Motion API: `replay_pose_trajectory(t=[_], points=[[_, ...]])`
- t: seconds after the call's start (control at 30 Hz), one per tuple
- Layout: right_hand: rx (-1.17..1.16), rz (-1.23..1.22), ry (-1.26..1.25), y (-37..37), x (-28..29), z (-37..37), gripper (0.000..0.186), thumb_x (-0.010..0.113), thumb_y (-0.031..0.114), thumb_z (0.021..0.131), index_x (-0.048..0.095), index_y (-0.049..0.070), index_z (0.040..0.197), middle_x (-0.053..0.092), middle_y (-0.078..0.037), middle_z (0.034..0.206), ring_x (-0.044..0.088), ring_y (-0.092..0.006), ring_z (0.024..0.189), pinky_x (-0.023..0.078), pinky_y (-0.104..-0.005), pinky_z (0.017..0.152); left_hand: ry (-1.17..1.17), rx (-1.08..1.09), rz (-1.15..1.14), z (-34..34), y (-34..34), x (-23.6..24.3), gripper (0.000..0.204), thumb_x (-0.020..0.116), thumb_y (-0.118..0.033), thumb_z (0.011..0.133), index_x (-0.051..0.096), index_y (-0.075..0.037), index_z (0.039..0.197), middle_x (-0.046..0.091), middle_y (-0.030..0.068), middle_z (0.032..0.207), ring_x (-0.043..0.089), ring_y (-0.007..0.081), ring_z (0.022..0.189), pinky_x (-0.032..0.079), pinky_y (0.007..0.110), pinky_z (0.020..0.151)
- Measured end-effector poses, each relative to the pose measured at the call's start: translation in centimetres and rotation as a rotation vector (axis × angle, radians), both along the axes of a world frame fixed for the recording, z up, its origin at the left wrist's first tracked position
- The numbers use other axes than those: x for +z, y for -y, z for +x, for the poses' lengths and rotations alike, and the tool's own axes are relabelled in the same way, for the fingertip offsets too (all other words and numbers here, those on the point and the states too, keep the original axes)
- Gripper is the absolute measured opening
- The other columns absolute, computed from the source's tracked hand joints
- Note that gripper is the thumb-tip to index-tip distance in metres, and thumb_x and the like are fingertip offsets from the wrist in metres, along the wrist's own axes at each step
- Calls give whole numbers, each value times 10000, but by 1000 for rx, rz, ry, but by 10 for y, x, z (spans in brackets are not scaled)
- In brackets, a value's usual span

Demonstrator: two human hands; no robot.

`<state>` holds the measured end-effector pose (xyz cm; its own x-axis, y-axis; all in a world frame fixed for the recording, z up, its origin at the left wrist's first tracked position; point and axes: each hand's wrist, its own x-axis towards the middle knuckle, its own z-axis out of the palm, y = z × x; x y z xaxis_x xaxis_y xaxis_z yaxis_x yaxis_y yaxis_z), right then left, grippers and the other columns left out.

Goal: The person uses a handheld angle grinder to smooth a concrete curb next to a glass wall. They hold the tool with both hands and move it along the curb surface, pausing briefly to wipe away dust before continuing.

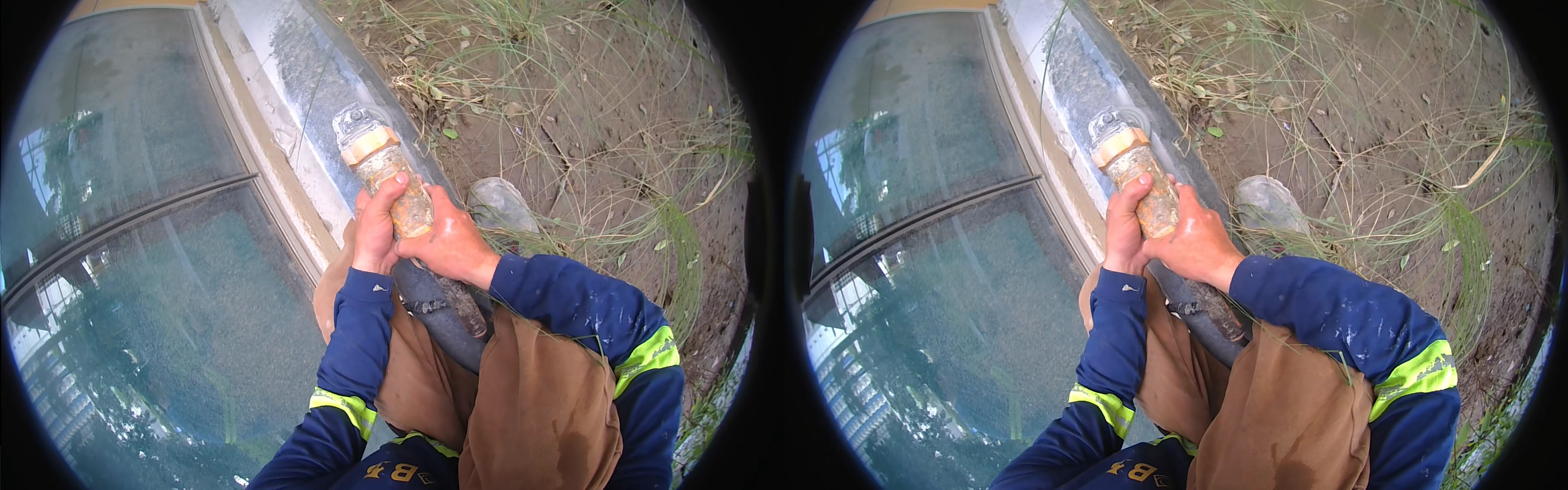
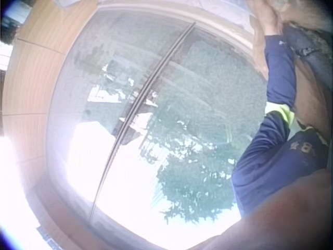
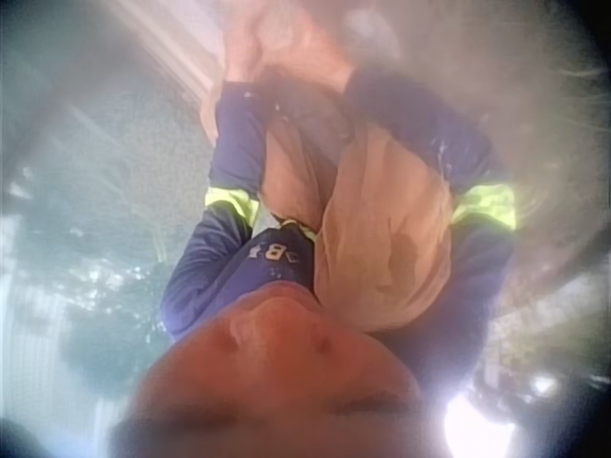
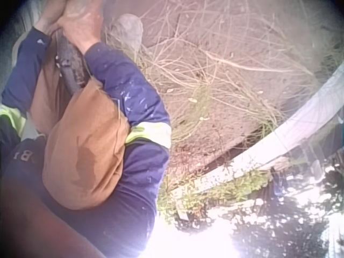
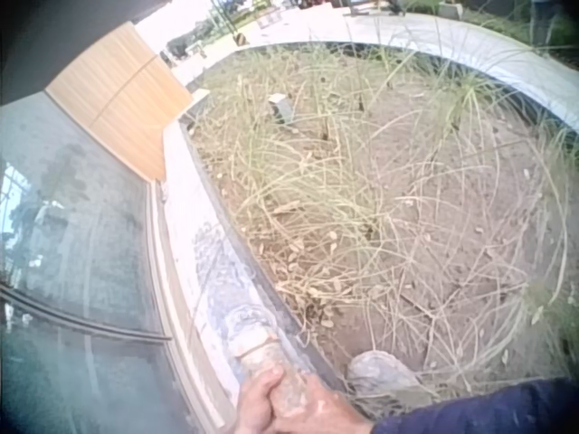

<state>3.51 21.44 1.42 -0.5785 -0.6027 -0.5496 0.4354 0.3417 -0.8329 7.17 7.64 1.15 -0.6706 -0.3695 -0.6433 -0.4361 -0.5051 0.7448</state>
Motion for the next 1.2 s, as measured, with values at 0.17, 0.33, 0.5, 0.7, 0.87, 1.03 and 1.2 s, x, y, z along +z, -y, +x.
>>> replay_pose_trajectory(t=[0.17,0.33,0.5,0.7,0.87,1.03,1.2], points=[[8,-22,-29,-2,-8,2,931,751,283,691,319,-57,1441,645,-328,1110,657,-449,1041,530,-443,909,-14,66,-9,0,-7,4,341,665,-218,915,590,34,1133,689,136,997,697,213,855,591,350,782],[-17,-30,5,-2,-6,3,954,757,297,685,310,-59,1450,645,-325,1114,657,-444,1046,531,-437,909,-3,28,-31,0,-5,3,366,663,-235,915,585,40,1145,693,146,1011,698,220,875,591,355,795],[8,-26,26,-5,-6,2,973,767,309,679,308,-56,1455,650,-316,1114,663,-430,1045,534,-428,907,-24,34,-46,4,-7,1,374,667,-234,913,577,35,1157,693,148,1016,697,222,887,591,353,795],[-1,-41,65,-7,-6,3,1002,786,319,661,307,-53,1459,636,-314,1154,654,-417,1078,525,-420,926,7,31,-59,2,-11,5,365,663,-230,917,575,26,1162,691,152,1015,697,226,890,592,359,793],[-2,-26,27,-9,-8,5,796,779,277,697,415,-4,1347,656,-215,1122,671,-303,1035,522,-383,884,-11,55,-54,3,-14,4,374,671,-224,912,568,28,1169,690,150,1007,694,226,883,588,359,791],[20,-41,73,-8,-9,4,799,780,273,699,412,-8,1350,658,-213,1117,672,-301,1033,527,-379,876,-17,57,-67,5,-12,2,370,673,-222,912,571,29,1163,689,149,1002,692,224,877,586,359,794],[-4,-29,75,-8,-3,3,807,779,272,702,406,-22,1354,655,-218,1120,672,-300,1032,525,-381,884,-2,55,-58,2,-12,3,359,669,-222,911,579,33,1148,690,153,999,693,227,882,586,360,796]])
